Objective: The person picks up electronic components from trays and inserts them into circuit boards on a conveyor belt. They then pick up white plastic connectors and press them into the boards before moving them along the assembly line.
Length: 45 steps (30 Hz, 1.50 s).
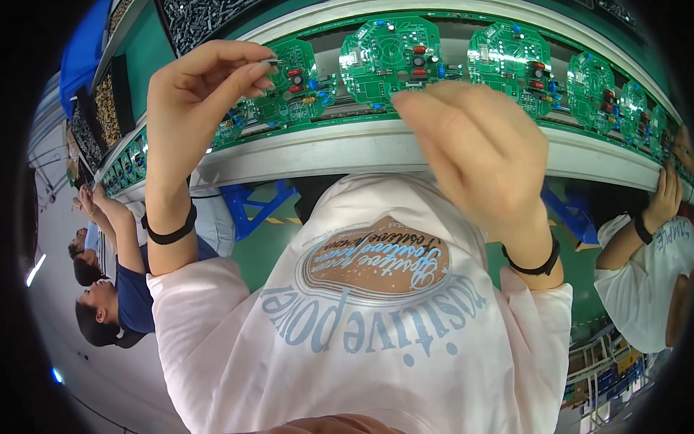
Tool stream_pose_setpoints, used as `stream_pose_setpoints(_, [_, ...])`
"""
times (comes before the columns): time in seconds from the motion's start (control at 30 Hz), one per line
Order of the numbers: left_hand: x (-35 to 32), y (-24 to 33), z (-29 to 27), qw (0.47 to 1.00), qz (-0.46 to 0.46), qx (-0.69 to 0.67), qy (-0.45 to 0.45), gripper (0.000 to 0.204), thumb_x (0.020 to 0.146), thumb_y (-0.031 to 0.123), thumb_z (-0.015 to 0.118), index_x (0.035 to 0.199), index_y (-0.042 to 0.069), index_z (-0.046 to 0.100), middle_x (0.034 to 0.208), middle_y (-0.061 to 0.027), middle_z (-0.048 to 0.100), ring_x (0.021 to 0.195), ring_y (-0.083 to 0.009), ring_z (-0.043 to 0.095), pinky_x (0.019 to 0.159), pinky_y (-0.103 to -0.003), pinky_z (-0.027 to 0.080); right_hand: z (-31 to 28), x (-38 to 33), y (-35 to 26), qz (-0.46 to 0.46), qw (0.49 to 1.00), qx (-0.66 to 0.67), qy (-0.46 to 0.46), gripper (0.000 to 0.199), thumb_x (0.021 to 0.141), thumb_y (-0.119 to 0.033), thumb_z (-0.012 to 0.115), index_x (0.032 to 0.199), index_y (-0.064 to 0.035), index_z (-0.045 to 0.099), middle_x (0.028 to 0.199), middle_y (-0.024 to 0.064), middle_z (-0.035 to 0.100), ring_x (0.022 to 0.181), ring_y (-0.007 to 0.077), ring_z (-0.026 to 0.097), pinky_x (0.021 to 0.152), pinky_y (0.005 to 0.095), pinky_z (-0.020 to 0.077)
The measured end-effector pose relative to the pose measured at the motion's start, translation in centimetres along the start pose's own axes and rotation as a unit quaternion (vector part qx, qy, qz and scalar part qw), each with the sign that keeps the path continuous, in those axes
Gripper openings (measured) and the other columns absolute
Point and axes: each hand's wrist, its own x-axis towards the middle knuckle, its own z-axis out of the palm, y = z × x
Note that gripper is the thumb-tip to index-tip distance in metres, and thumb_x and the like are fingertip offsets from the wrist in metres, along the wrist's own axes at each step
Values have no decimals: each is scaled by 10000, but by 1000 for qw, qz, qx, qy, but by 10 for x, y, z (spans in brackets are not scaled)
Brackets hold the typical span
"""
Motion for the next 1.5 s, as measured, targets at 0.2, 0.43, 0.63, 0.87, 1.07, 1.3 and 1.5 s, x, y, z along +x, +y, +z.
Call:
stream_pose_setpoints(0.2, [16, 16, 3, 928, 183, 324, -39, 154, 889, -28, 722, 1039, 5, 733, 984, -81, 732, 876, -193, 715, 779, -294, 560, 20, 3, 5, -91, 993, -72, -18, 236, 748, -32, 756, 982, -35, 728, 940, 87, 712, 941, 265, 741, 938, 420, 568])
stream_pose_setpoints(0.43, [29, 10, 4, 900, 229, 354, -108, 160, 844, -9, 738, 1002, 13, 720, 1014, -103, 706, 928, -290, 695, 805, -340, 555, 22, 0, 2, -60, 994, -52, -70, 287, 771, -15, 772, 1053, -14, 718, 1069, 116, 724, 1089, 319, 723, 1060, 500, 501])
stream_pose_setpoints(0.63, [36, 38, 1, 913, 157, 340, -163, 114, 831, 7, 733, 943, -4, 714, 903, -130, 706, 845, -327, 683, 774, -387, 561, 21, 0, 3, -55, 994, -61, -78, 300, 767, -17, 770, 1063, -18, 721, 1077, 112, 714, 1135, 320, 702, 1077, 508, 486])
stream_pose_setpoints(0.87, [36, 40, 3, 917, 126, 337, -172, 101, 822, 20, 731, 914, 2, 693, 899, -126, 688, 870, -332, 667, 775, -401, 543, 19, 2, 3, -38, 993, -62, -97, 302, 769, -16, 763, 1067, -27, 721, 1088, 113, 700, 1160, 321, 686, 1096, 514, 469])
stream_pose_setpoints(1.07, [35, 41, 3, 907, 146, 357, -167, 111, 810, 26, 726, 907, 15, 673, 881, -120, 677, 853, -336, 661, 766, -410, 538, 19, 4, 3, -24, 993, -47, -104, 290, 783, -9, 753, 1070, -33, 719, 1082, 110, 694, 1159, 319, 684, 1101, 511, 468])
stream_pose_setpoints(1.3, [33, 41, 3, 893, 199, 372, -155, 132, 784, 28, 725, 899, 43, 661, 876, -94, 672, 844, -326, 659, 759, -409, 536, 18, 5, 6, -27, 993, -48, -105, 284, 795, -4, 751, 1075, -34, 718, 1079, 105, 696, 1155, 312, 691, 1093, 497, 479])
stream_pose_setpoints(1.5, [46, 9, 9, 878, 342, 313, -115, 152, 783, 30, 725, 915, 44, 652, 868, -93, 665, 829, -326, 654, 744, -414, 533, 17, 5, 5, -23, 992, -55, -109, 285, 796, -4, 752, 1077, -39, 721, 1079, 103, 699, 1149, 305, 696, 1088, 488, 486])
